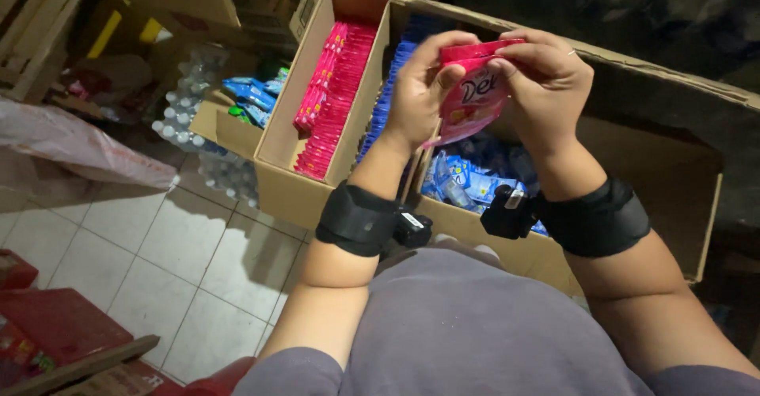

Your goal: The person takes pink and blue sachet packets from a bulk cardboard box and stands them upright in rows inside compartmentalized display boxes, alternating between the pink and blue varieties and pressing the rows to keep them aligned.

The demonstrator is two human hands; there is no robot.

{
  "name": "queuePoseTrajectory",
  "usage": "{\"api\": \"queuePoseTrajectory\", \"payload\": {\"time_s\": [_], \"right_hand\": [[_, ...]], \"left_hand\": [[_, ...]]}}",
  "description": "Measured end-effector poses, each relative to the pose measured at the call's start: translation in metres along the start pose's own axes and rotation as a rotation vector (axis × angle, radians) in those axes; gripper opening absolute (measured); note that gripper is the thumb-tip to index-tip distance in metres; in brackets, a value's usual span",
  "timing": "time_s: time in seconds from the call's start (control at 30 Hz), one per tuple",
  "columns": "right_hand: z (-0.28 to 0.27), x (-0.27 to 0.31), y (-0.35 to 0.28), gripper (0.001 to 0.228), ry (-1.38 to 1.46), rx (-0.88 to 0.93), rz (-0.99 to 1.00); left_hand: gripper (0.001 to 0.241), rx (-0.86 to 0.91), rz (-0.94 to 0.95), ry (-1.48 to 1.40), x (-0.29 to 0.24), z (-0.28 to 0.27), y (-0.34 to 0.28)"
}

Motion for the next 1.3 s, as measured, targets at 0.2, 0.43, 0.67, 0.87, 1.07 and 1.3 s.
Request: {"api": "queuePoseTrajectory", "payload": {"time_s": [0.2, 0.43, 0.67, 0.87, 1.07, 1.3], "right_hand": [[0.001, 0.001, 0.005, 0.013, -0.003, -0.04, -0.007], [-0.003, -0.006, 0.0, 0.02, 0.088, -0.05, 0.089], [-0.006, -0.034, -0.005, 0.032, 0.469, -0.062, 0.267], [-0.006, -0.035, 0.005, 0.034, 0.557, -0.074, 0.309], [0.004, -0.045, -0.004, 0.069, 0.525, 0.211, 0.246], [0.041, -0.104, -0.076, 0.074, 0.241, 0.591, 0.61]], "left_hand": [[0.037, -0.177, -0.062, 0.075, 0.0, 0.0, 0.004], [0.014, -0.308, -0.067, 0.121, 0.012, -0.009, 0.001], [0.012, -0.201, -0.131, 0.0, 0.023, -0.01, 0.0], [0.032, -0.051, -0.178, -0.139, 0.047, 0.004, -0.009], [0.024, -0.244, -0.224, -0.179, 0.057, -0.022, 0.002], [0.025, -0.637, 0.037, 0.15, 0.025, -0.085, 0.02]]}}
Point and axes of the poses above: each hand's wrist, its own y-axis towards the middle knuckle, its own z-axis out of the palm, x = y × z, the point moved 4 cm from there along y, towards the middle knuckle, and after that the axes turned 2 degrees about -y, right-handed, at the moved point
